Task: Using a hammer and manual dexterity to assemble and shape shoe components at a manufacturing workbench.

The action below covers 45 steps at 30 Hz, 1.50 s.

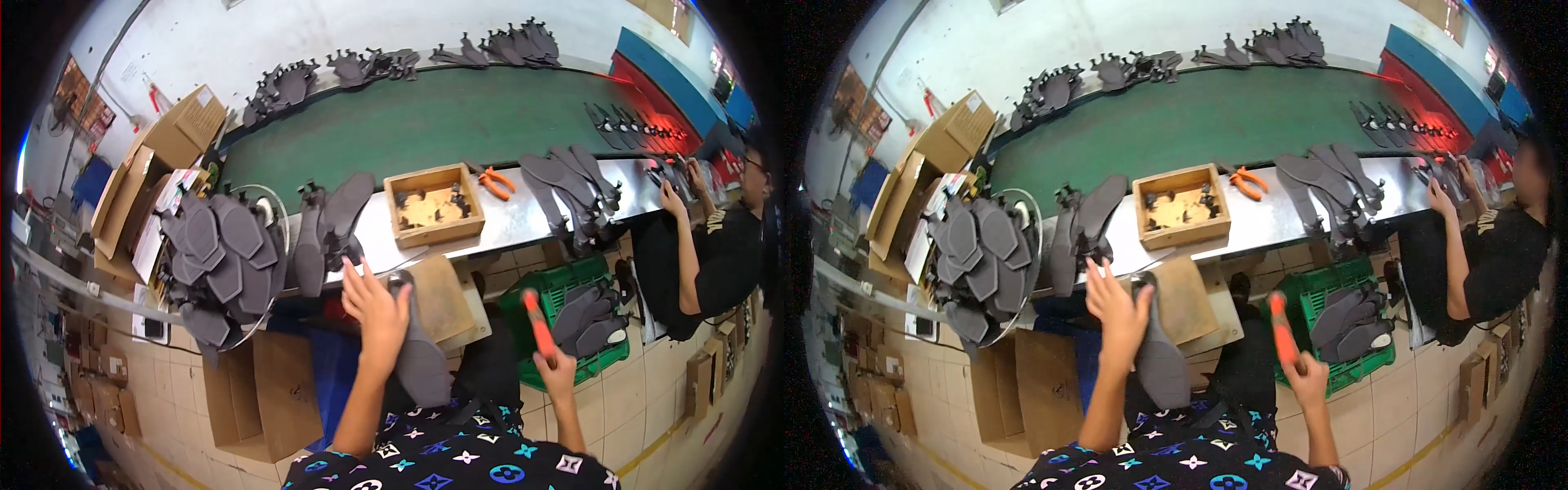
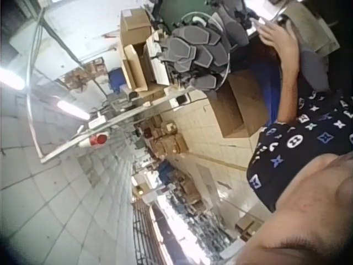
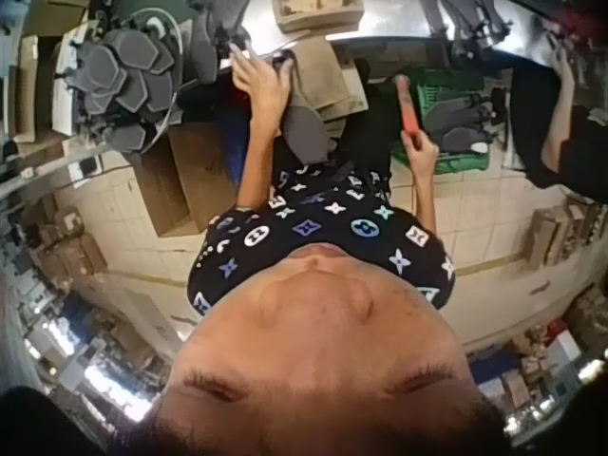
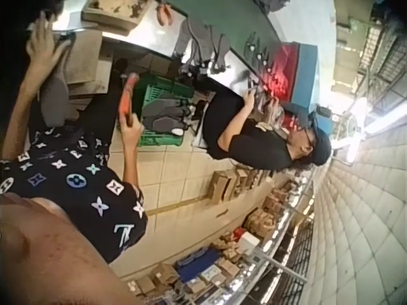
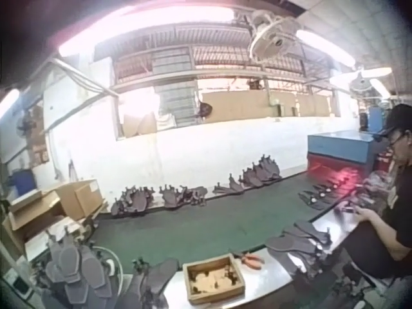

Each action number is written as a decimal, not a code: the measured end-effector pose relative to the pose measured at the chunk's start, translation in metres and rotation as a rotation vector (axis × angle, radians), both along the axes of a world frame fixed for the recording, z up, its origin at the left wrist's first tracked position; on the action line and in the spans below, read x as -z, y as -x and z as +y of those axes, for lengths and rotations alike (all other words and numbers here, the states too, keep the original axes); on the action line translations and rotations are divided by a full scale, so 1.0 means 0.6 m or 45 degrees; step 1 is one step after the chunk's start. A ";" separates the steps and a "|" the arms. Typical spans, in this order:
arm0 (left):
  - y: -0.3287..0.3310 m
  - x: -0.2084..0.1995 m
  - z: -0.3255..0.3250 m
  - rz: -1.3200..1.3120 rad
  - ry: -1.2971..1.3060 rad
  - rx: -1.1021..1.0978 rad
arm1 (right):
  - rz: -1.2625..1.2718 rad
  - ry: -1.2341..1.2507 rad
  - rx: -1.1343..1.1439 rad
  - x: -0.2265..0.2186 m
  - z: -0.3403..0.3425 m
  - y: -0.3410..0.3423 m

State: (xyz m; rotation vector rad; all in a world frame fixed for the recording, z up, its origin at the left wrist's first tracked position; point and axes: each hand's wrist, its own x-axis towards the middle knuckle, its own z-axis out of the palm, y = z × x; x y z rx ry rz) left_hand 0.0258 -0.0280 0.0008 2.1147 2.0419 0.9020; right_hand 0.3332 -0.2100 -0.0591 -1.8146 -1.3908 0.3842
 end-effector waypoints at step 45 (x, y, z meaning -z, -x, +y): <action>-0.022 -0.184 -0.126 -2.017 0.263 0.720 | 1.335 -0.354 -0.757 -0.292 0.162 0.238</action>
